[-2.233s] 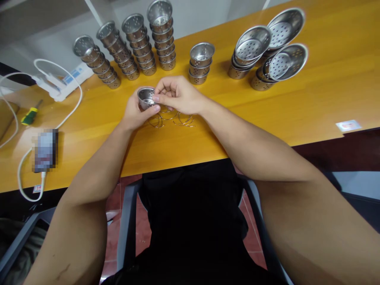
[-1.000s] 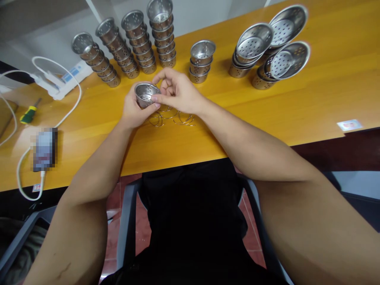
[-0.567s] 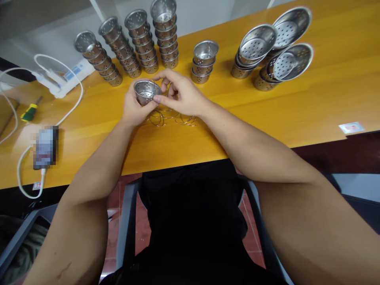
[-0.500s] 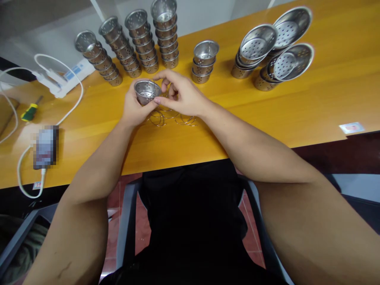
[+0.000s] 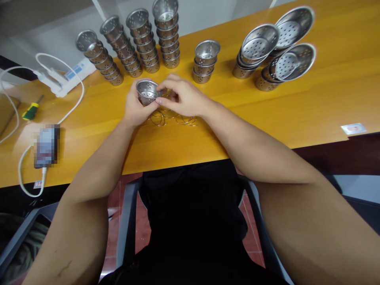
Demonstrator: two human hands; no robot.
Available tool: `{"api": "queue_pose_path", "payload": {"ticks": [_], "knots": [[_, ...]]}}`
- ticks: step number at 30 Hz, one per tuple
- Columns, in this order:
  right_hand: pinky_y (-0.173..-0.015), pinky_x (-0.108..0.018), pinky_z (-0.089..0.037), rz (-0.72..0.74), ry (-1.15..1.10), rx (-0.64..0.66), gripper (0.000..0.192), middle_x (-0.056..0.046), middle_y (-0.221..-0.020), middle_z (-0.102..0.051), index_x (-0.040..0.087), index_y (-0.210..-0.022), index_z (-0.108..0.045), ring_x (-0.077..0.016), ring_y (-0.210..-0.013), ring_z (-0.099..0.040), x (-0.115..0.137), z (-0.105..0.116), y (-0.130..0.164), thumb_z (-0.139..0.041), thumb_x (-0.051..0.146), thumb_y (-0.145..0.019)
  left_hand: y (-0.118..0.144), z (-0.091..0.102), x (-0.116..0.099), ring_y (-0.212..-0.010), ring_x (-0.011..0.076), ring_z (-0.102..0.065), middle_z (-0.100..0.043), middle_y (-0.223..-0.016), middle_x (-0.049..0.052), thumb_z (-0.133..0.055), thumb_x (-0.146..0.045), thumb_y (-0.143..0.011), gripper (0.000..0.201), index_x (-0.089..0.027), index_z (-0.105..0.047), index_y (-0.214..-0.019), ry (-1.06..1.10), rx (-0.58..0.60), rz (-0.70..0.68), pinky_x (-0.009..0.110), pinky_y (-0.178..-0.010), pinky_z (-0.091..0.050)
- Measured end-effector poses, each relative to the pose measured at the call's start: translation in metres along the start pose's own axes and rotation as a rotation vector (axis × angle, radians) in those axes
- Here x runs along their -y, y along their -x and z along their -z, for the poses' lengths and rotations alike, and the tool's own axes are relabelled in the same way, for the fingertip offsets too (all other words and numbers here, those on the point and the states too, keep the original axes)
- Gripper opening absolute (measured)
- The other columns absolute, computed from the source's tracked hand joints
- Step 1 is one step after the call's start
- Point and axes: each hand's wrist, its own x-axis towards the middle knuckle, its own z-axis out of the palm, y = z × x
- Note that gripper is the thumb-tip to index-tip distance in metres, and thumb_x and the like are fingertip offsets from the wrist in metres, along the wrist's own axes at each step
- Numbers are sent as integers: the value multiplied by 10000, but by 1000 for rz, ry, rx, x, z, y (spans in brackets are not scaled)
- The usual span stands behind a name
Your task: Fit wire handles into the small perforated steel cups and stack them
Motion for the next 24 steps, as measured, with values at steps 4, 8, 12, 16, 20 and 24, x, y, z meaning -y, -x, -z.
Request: {"api": "queue_pose_path", "payload": {"ticks": [4, 8, 12, 16, 20, 24], "knots": [[-899, -410, -698, 15, -11, 34, 567, -94, -1222, -738, 298, -1312, -908, -263, -954, -700, -3, -3, 1, -1074, 785, -1073, 0, -1, -7, -1400, 388, -883, -847, -1442, 140, -897, -1097, -953, 1097, -301, -641, -1663, -10, 2, -3, 630, -1376, -692], [-957, -413, -704, 53, -29, 66, 608, -101, -1224, -744, 281, -1322, -914, -272, -1014, -725, -7, -6, 1, -1012, 845, -1116, 1, 0, -12, -1417, 383, -888, -845, -1450, 130, -845, -1139, -955, 1110, -314, -637, -1668, -33, 13, -17, 610, -1380, -694], [-1042, -465, -746, 28, -23, 66, 783, -142, -1386, -789, 289, -1459, -902, -321, -1136, -773, -5, -7, 2, -946, 980, -1094, 1, -1, -4, -1457, 396, -873, -839, -1468, 135, -851, -1155, -934, 1148, -299, -642, -1669, 3, 14, -42, 615, -1408, -677], [-1265, -646, -743, 14, -33, 7, 1092, -177, -1659, -776, 330, -1707, -797, -463, -1439, -791, -3, -5, 1, -925, 1135, -981, 2, -5, 10, -1577, 424, -818, -792, -1596, 148, -876, -1152, -919, 1211, -308, -590, -1738, 42, 66, -77, 619, -1434, -646], [-1445, -776, -622, 2, -48, 7, 1284, -175, -1749, -770, 364, -1838, -701, -551, -1628, -721, -3, -8, -1, -962, 1179, -881, 5, -8, 14, -1673, 437, -773, -671, -1812, 179, -874, -1158, -911, 1325, -362, -431, -1874, 66, 128, -77, 585, -1417, -671], [-1454, -741, -612, -12, 5, -52, 1270, -156, -1756, -766, 385, -1832, -664, -534, -1608, -729, 0, -5, -4, -956, 1168, -875, 6, -7, 10, -1747, 450, -726, -592, -1908, 194, -956, -1042, -958, 1324, -426, -319, -1943, 48, 159, -64, 598, -1402, -689]]}}
